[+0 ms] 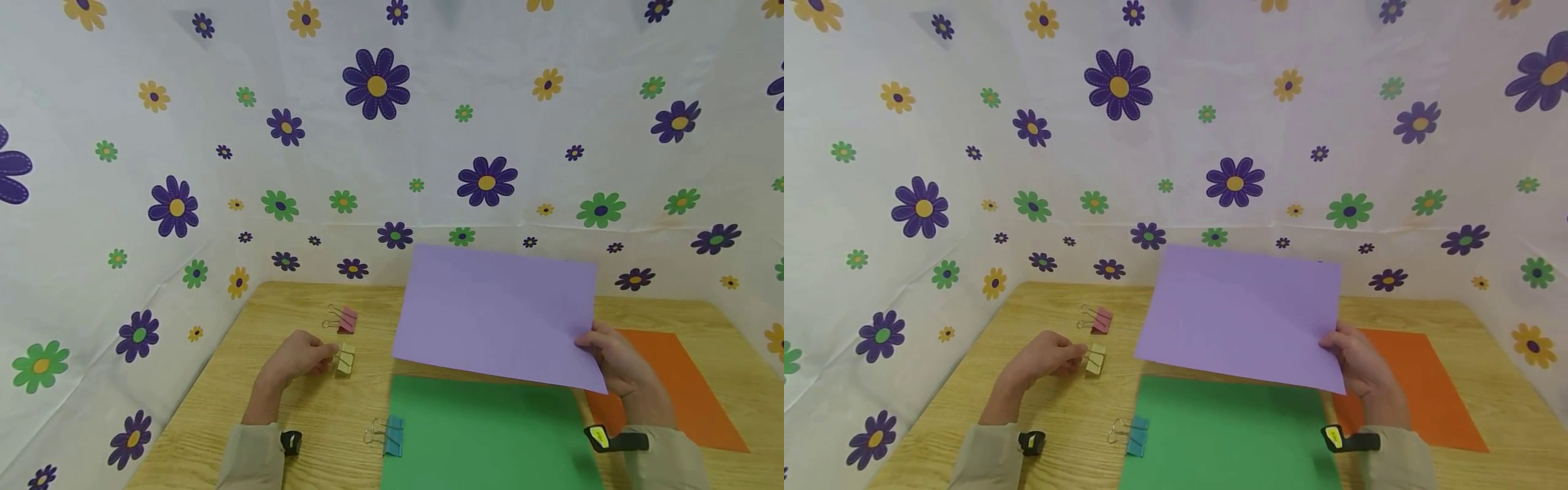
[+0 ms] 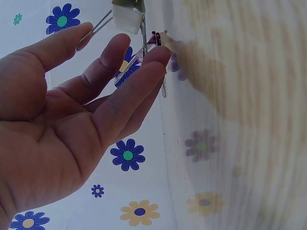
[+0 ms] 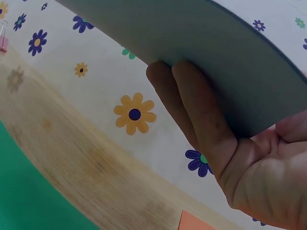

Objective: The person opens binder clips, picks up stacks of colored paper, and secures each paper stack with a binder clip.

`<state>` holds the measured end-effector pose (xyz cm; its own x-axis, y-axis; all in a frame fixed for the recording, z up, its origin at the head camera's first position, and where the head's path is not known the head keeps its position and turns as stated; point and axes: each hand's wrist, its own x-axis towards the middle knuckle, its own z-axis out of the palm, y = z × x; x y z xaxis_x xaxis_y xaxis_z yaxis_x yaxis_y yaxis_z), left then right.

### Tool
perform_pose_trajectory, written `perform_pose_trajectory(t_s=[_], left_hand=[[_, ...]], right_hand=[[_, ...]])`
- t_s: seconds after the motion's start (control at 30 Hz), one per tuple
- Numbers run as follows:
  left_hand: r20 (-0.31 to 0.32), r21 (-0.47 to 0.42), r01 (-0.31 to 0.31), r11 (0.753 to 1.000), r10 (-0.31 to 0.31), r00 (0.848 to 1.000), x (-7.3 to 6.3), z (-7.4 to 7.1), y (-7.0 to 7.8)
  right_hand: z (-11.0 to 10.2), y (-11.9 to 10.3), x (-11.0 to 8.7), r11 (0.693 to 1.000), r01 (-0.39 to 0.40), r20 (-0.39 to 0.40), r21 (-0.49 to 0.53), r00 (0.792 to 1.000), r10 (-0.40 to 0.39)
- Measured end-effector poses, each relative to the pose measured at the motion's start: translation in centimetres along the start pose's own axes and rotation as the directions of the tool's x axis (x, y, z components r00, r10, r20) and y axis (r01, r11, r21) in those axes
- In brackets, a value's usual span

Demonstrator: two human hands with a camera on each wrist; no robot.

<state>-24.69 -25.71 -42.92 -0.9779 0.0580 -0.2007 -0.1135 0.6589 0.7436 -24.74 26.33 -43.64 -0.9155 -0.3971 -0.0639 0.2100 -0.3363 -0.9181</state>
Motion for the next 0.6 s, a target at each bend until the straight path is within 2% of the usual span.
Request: perform_pose_trajectory(t_s=[0.43, 0.6], left_hand=[[0.002, -0.032, 0.007, 0.999, -0.007, 1.000, -0.15, 0.25, -0.15], [-0.005, -0.012, -0.002, 1.000, 0.001, 1.000, 0.06, 0.37, -0.17]], right_hand=[[-0.08, 0.25, -0.13, 1.000, 0.001, 0.011, -0.027, 1.000, -0.001], [-0.12, 0.16, -0.09, 0.999, 0.007, 0.033, -0.044, 0.999, -0.006]])
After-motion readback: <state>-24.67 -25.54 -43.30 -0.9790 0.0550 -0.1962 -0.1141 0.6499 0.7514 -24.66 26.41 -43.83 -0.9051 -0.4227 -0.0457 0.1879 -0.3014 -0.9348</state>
